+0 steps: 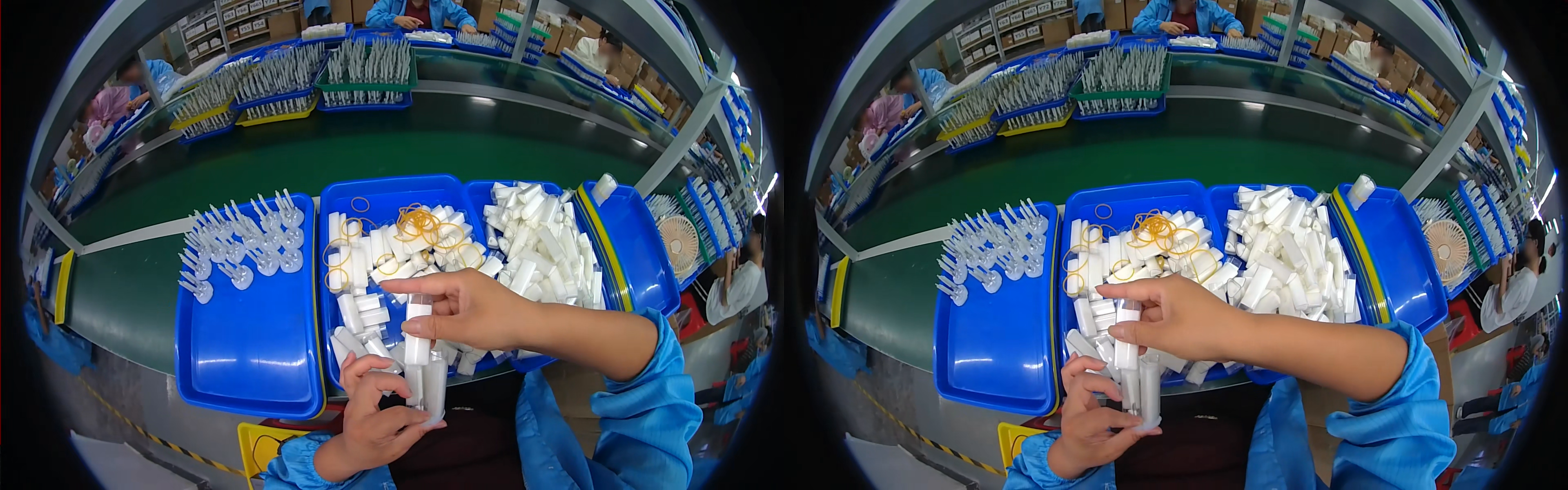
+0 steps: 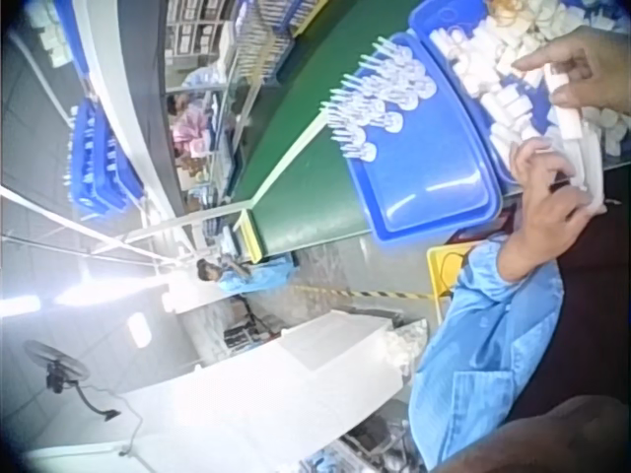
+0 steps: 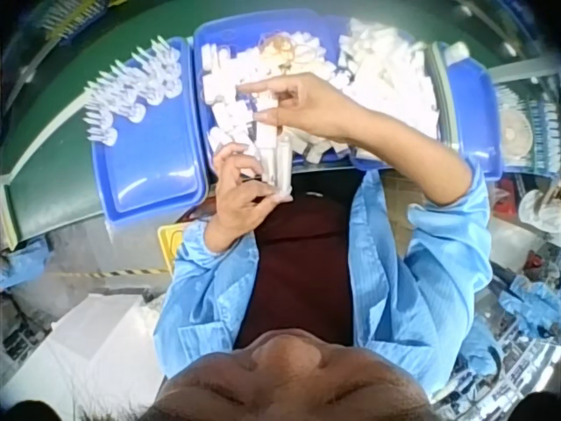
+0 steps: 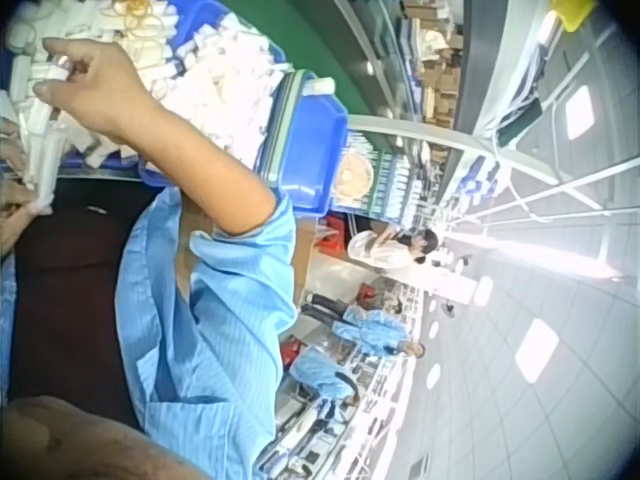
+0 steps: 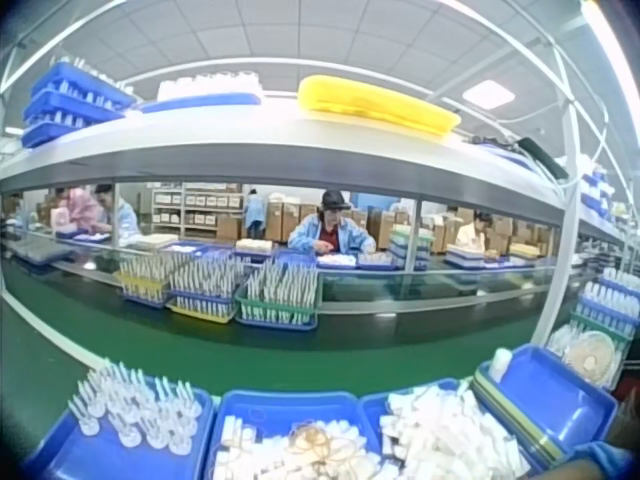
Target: Assembling small plastic tube components and placing them into organized trays on a factory production line.
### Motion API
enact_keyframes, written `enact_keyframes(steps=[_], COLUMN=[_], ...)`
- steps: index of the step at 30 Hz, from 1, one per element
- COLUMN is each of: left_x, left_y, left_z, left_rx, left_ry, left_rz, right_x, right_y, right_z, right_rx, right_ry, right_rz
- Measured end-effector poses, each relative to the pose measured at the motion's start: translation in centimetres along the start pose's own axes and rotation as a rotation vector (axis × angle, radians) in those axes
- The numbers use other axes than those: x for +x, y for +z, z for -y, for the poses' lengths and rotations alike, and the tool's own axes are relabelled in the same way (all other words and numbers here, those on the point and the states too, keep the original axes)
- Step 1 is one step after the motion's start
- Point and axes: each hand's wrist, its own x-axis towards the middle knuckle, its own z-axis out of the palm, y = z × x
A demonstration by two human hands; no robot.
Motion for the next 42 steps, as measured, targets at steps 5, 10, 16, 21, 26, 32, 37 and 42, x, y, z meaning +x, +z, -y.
enact_keyframes(steps=[5, 10, 16, 21, 26, 32, 37, 42], left_x=[0.1, -0.1, -0.1, -0.5, -0.5, -0.6, -0.6, -0.9], left_y=[-0.2, 0.0, -0.2, 0.0, 0.2, 0.5, 0.4, 1.0], left_z=[-0.2, -0.1, -0.9, -1.3, -1.5, -1.4, -1.5, -1.6], left_rx=[-0.036, -0.048, 0.016, 0.049, 0.046, 0.054, 0.031, 0.025], left_ry=[-0.004, -0.023, 0.030, 0.064, 0.086, 0.122, 0.121, 0.186], left_rz=[0.012, 0.024, 0.042, 0.001, -0.011, -0.038, -0.029, -0.071], right_x=[-0.1, -0.6, -1.4, -2.2, -2.7, -3.1, -3.5, -3.9], right_y=[0.1, -0.4, 0.0, 0.5, 0.6, 0.5, 0.4, 0.8], right_z=[-0.8, -0.8, 0.1, 0.2, 0.0, 0.3, -0.5, -0.9], right_rx=[0.168, -0.424, -0.273, -0.120, -0.287, -0.318, -0.428, -0.141], right_ry=[-0.004, -0.377, -0.182, -0.122, -0.247, -0.289, -0.328, -0.172], right_rz=[0.017, -0.074, -0.061, -0.059, -0.082, -0.094, -0.087, -0.075])
